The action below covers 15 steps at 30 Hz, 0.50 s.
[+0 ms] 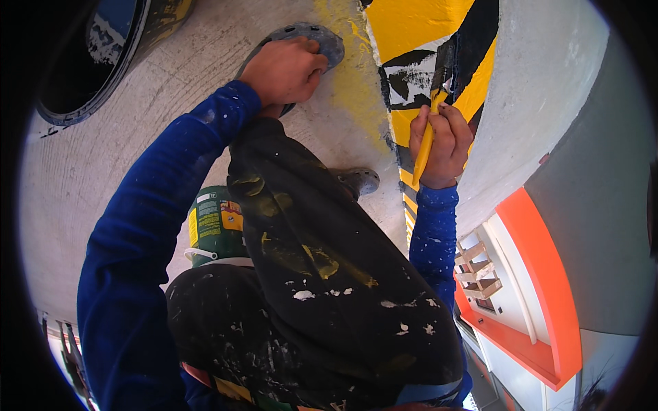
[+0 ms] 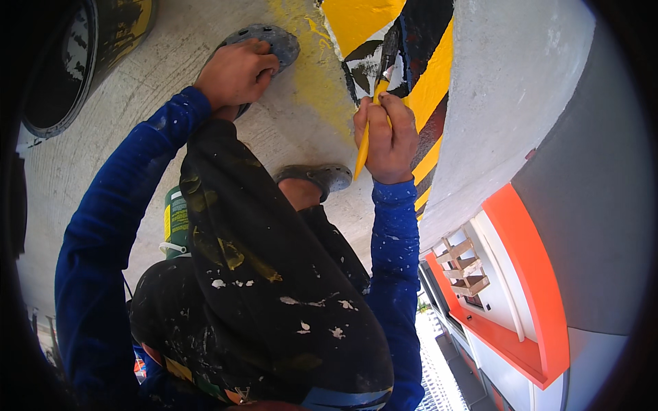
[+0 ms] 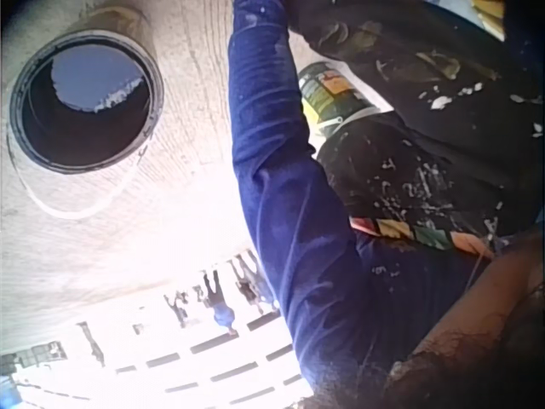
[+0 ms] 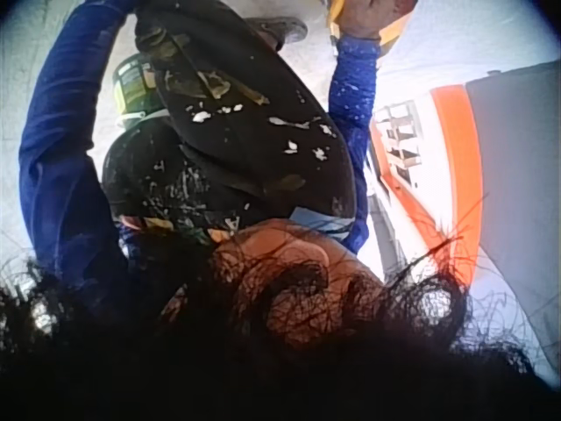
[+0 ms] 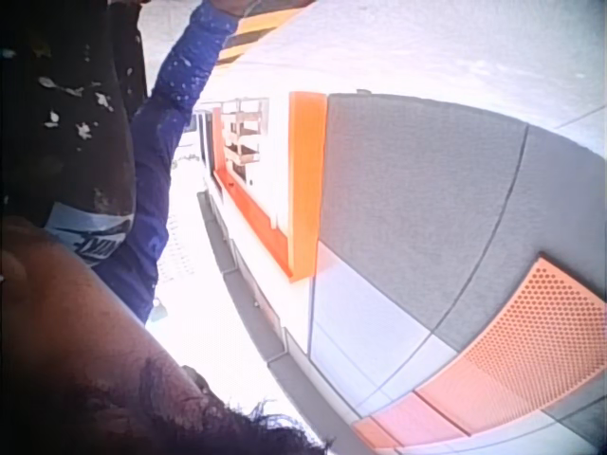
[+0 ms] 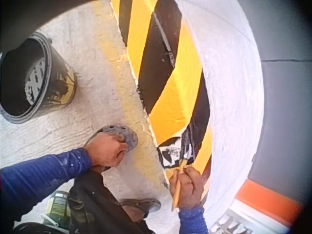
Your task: The person paints black and yellow diagonal safety stripes on a concrete curb using a paintbrush and two paint cans. They repeatedly dip the brush into black and yellow paint, applying alternating stripes along the curb edge.
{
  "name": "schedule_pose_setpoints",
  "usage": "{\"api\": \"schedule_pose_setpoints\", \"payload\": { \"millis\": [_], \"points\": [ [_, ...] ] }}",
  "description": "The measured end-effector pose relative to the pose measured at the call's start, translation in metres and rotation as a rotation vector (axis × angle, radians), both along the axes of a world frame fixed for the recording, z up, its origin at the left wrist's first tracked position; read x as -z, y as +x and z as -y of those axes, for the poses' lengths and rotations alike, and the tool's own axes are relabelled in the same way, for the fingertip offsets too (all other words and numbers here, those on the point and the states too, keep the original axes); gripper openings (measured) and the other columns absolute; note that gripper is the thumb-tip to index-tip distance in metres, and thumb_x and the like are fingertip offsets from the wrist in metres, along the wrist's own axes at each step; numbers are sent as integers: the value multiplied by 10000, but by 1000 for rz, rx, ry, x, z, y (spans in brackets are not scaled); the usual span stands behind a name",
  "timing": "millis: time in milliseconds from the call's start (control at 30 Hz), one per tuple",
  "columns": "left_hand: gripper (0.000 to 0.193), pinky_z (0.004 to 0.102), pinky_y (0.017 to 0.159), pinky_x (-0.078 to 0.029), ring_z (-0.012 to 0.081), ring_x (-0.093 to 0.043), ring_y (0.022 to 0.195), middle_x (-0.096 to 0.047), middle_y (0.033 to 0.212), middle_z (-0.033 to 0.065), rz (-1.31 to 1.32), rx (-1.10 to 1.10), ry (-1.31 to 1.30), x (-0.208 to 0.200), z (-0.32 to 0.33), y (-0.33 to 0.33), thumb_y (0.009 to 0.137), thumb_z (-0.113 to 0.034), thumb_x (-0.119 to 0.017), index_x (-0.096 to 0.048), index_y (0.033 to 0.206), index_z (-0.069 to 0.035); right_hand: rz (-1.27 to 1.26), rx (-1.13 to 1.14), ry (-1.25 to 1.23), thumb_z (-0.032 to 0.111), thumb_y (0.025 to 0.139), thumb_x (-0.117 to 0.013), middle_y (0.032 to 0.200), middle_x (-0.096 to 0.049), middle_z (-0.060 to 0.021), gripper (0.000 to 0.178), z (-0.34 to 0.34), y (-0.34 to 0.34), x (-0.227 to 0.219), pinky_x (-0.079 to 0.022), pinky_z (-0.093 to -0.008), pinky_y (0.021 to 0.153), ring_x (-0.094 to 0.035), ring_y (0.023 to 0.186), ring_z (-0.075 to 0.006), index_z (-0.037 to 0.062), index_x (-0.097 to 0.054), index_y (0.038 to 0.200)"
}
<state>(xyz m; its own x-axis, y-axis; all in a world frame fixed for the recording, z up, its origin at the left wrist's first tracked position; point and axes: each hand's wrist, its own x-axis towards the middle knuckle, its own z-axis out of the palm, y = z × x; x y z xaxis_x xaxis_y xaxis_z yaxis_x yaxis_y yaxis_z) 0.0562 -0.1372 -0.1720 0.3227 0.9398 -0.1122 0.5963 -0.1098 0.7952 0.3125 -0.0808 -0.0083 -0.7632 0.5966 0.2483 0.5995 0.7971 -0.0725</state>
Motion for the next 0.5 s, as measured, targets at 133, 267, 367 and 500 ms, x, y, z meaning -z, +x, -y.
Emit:
{"api": "schedule_pose_setpoints", "payload": {
  "millis": [133, 267, 367, 500],
  "points": [
    [143, 486, 788, -591, 321, -701, 954, -691, 940, 103, -7, -7, 5, 3, 2, 1, 875, -176, -630, -747, 895, -96, 40, -5, -11, -32, 809, -877, 1169, -659, -166, 376, 0, 0, -3, -589, -359, 764, -705, 939, -300, 18, -671, 1119],
    [139, 485, 787, -591, 322, -702, 948, -696, 932, 102, -2, -15, 16, 3, 2, 1, 865, -174, -636, -749, 893, -98, 39, 3, 8, -18, 810, -888, 1165, -662, -161, 380, 2, 1, 0, -583, -363, 763, -697, 931, -301, 13, -674, 1123],
    [140, 485, 786, -590, 324, -702, 942, -699, 928, 102, -4, -10, 14, 2, 1, 1, 864, -175, -635, -749, 890, -98, 29, 11, 18, -14, 809, -891, 1162, -665, -160, 378, 2, 3, 3, -579, -363, 758, -693, 923, -301, 9, -672, 1117],
    [147, 484, 791, -592, 325, -704, 942, -701, 934, 102, -19, -6, 3, 1, 0, 1, 867, -180, -634, -754, 894, -99, 16, 29, 13, -15, 807, -891, 1154, -669, -159, 357, 4, 2, 8, -574, -363, 746, -685, 911, -301, 11, -667, 1084]
  ]
}}
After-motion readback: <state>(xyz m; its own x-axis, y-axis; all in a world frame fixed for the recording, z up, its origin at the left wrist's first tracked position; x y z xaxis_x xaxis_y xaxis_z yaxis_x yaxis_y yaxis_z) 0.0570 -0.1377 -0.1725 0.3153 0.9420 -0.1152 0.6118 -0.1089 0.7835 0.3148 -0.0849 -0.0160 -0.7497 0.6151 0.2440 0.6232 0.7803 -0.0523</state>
